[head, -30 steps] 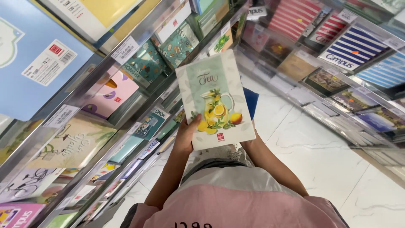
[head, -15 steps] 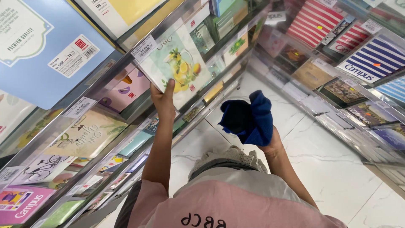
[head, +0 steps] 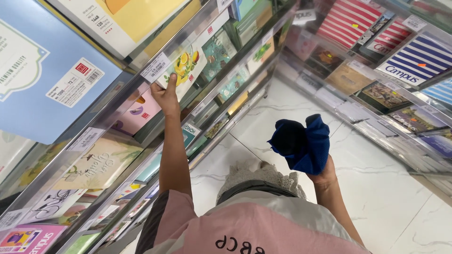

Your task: Wiping dust off notebooks on a display shelf.

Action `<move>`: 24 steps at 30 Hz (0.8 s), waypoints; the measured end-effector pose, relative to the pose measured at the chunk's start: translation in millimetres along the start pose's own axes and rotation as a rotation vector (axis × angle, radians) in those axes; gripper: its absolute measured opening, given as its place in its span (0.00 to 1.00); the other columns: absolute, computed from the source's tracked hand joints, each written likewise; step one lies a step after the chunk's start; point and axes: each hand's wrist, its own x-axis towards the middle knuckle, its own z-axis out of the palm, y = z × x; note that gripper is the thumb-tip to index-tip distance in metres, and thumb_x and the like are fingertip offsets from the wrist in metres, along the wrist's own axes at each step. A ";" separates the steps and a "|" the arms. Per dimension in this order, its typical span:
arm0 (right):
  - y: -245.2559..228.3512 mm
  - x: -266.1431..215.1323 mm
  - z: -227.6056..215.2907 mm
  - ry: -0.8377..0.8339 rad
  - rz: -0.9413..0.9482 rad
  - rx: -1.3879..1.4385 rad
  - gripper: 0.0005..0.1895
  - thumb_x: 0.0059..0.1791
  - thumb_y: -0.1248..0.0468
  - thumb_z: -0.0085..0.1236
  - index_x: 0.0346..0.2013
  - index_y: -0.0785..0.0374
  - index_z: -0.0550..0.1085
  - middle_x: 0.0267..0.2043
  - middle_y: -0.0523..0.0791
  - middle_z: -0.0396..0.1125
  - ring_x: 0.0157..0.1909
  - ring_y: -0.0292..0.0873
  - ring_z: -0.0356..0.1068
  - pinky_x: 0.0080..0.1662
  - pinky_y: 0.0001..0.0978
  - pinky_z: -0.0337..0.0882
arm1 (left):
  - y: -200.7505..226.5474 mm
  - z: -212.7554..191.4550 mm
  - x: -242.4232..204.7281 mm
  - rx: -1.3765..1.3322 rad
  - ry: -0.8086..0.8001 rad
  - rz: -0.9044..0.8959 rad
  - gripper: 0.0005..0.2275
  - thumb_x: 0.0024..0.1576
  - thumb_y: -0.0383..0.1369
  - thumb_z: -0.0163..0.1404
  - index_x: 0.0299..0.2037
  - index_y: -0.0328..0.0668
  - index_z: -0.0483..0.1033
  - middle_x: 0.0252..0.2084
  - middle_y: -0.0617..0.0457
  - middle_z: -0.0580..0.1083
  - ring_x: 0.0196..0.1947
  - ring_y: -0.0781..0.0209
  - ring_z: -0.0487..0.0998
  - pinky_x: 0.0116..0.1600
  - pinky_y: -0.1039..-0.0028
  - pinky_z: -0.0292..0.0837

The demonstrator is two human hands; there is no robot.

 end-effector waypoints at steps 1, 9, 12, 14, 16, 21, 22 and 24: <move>2.9 4.6 -15.9 0.007 -0.005 0.003 0.23 0.57 0.60 0.48 0.65 0.67 0.66 0.59 0.49 0.70 0.57 0.46 0.72 0.59 0.42 0.72 | -0.4 0.4 1.7 -0.001 -0.007 -0.007 0.15 0.57 0.26 0.65 0.50 0.30 0.74 0.48 0.49 0.78 0.46 0.67 0.77 0.54 0.75 0.74; 20.1 18.5 -50.2 0.026 0.013 -0.032 0.22 0.56 0.62 0.51 0.64 0.69 0.68 0.59 0.50 0.70 0.58 0.45 0.72 0.60 0.39 0.73 | -11.3 -4.0 8.7 -0.073 -0.085 -0.011 0.11 0.58 0.24 0.62 0.49 0.30 0.77 0.46 0.51 0.79 0.45 0.67 0.78 0.54 0.76 0.73; 26.1 21.2 -47.1 0.081 0.066 -0.025 0.22 0.55 0.61 0.52 0.62 0.70 0.69 0.57 0.51 0.71 0.55 0.46 0.73 0.57 0.40 0.74 | -29.0 -11.2 10.8 -0.001 -0.055 -0.018 0.12 0.59 0.24 0.62 0.50 0.29 0.75 0.46 0.49 0.79 0.45 0.66 0.77 0.55 0.75 0.73; 30.5 23.2 -49.5 0.055 0.081 -0.034 0.22 0.56 0.61 0.53 0.62 0.70 0.69 0.57 0.51 0.71 0.55 0.46 0.73 0.57 0.41 0.74 | -17.5 -2.8 4.2 0.013 -0.045 -0.006 0.16 0.59 0.25 0.62 0.54 0.29 0.72 0.48 0.48 0.77 0.48 0.64 0.76 0.56 0.74 0.72; 33.3 24.1 -48.3 0.030 0.089 -0.043 0.22 0.56 0.61 0.53 0.62 0.70 0.69 0.56 0.51 0.71 0.54 0.47 0.73 0.56 0.42 0.74 | -10.4 5.2 -0.4 0.022 -0.041 0.004 0.19 0.59 0.26 0.61 0.57 0.29 0.69 0.51 0.47 0.76 0.50 0.63 0.76 0.58 0.73 0.72; 33.3 19.0 -43.2 0.025 0.095 -0.047 0.22 0.55 0.61 0.53 0.60 0.71 0.69 0.54 0.53 0.71 0.52 0.48 0.74 0.54 0.43 0.76 | -10.4 7.9 3.6 0.196 0.035 0.043 0.25 0.62 0.30 0.59 0.64 0.27 0.59 0.59 0.41 0.70 0.58 0.56 0.71 0.65 0.69 0.66; 32.7 21.4 -50.3 0.026 0.087 -0.045 0.22 0.55 0.61 0.53 0.60 0.71 0.69 0.54 0.53 0.71 0.52 0.48 0.74 0.54 0.43 0.76 | -12.2 5.0 7.4 0.191 0.028 0.043 0.25 0.62 0.30 0.59 0.64 0.27 0.59 0.59 0.41 0.70 0.58 0.56 0.71 0.65 0.69 0.66; 31.7 22.5 -66.3 0.025 0.094 -0.045 0.21 0.57 0.61 0.53 0.60 0.74 0.69 0.53 0.54 0.71 0.51 0.48 0.74 0.53 0.42 0.75 | -15.1 -4.2 10.7 0.239 -0.011 -0.020 0.25 0.64 0.31 0.59 0.66 0.24 0.62 0.61 0.37 0.72 0.59 0.53 0.73 0.67 0.67 0.68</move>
